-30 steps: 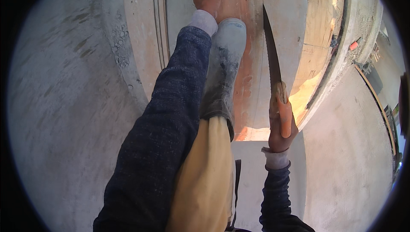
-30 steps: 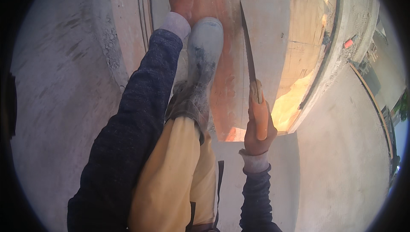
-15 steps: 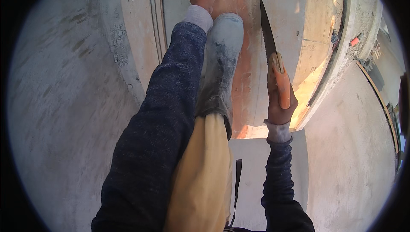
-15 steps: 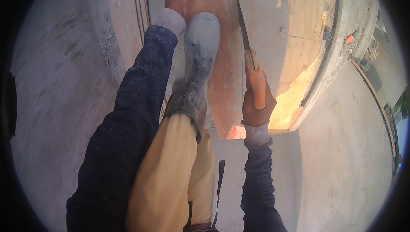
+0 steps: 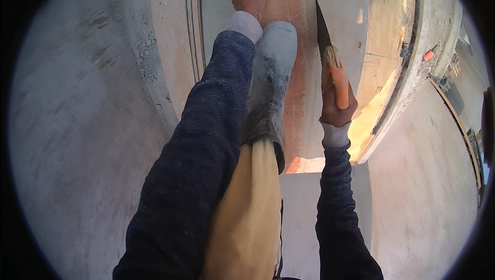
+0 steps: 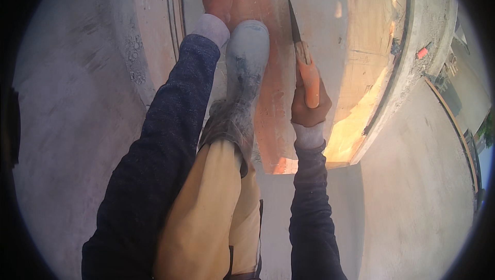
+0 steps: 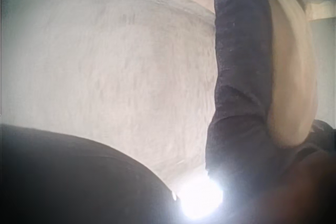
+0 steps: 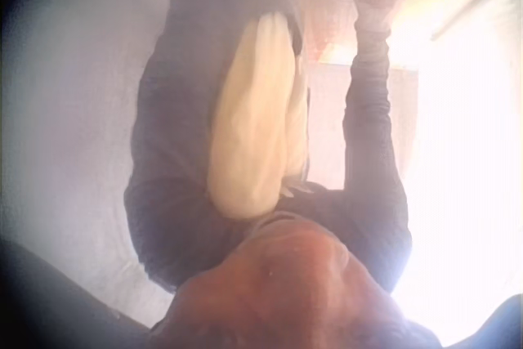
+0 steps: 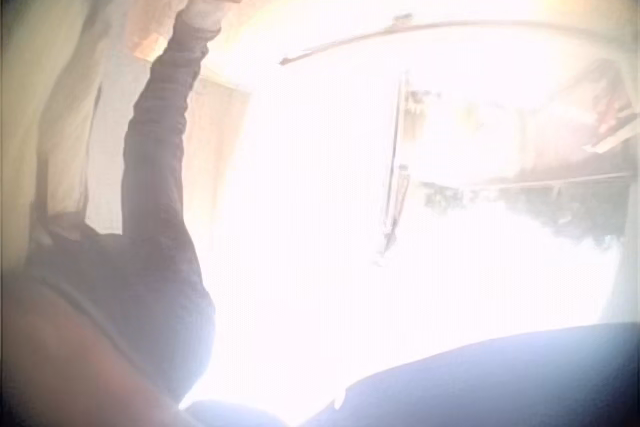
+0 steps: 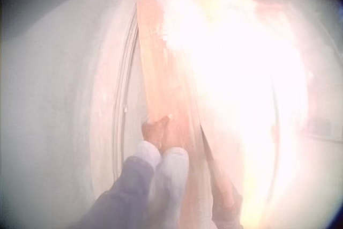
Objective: The person uses a hand saw to cut a long wooden plank placed on a concrete surface. They hold the plank with one hand and saw with the other, periodically repositioning the plank to continue the cut. The cut piece is separated and set aside.
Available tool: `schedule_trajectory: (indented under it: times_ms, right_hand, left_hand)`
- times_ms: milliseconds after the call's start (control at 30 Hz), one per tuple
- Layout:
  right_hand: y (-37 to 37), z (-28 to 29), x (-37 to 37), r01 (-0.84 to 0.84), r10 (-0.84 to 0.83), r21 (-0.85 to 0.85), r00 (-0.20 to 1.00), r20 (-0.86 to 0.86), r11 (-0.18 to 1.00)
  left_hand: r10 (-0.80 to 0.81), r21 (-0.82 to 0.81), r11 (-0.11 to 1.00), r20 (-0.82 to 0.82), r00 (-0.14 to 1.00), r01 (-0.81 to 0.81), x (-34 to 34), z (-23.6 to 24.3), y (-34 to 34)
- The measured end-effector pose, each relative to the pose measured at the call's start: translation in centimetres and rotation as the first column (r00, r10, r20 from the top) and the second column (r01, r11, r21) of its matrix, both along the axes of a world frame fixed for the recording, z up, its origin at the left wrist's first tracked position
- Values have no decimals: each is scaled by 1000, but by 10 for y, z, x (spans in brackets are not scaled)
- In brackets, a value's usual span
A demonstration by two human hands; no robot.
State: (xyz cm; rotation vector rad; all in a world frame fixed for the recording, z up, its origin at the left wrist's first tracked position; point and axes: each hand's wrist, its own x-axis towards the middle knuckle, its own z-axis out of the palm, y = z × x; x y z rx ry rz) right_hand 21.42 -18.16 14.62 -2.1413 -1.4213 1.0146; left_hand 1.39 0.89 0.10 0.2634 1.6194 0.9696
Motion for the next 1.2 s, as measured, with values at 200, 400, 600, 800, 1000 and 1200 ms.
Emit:
schedule_trajectory:
  times_ms: [200, 400, 600, 800, 1000, 1200]
  right_hand:
    - [-64, 93, -2, -78, 72, -114, 996, -58, 990]
    - [-45, 59, -10, 40, -53, -136, 995, -88, 990]
    - [-25, 20, -7, 82, -95, -102, 987, -132, 991]
    - [-82, 118, -6, -10, -2, -176, 997, -73, 984]
    - [-57, 31, 4, 114, -121, -89, 989, -80, 989]
    - [-119, 136, -1, 158, -167, -143, 984, -55, 977]
  left_hand:
    - [-12, 72, 997, -95, 995, 18, -7, -33, 0]
    - [6, 15, 1000, -32, 999, -6, -21, -18, -13]
    - [13, 16, 1000, 15, 1000, -14, -5, -19, -18]
    - [56, 68, 996, -37, 998, -53, -7, -30, -16]
    - [-11, -43, 999, -213, 977, 2, -11, -37, -14]
    - [75, 38, 996, 16, 997, -76, -5, -33, -13]
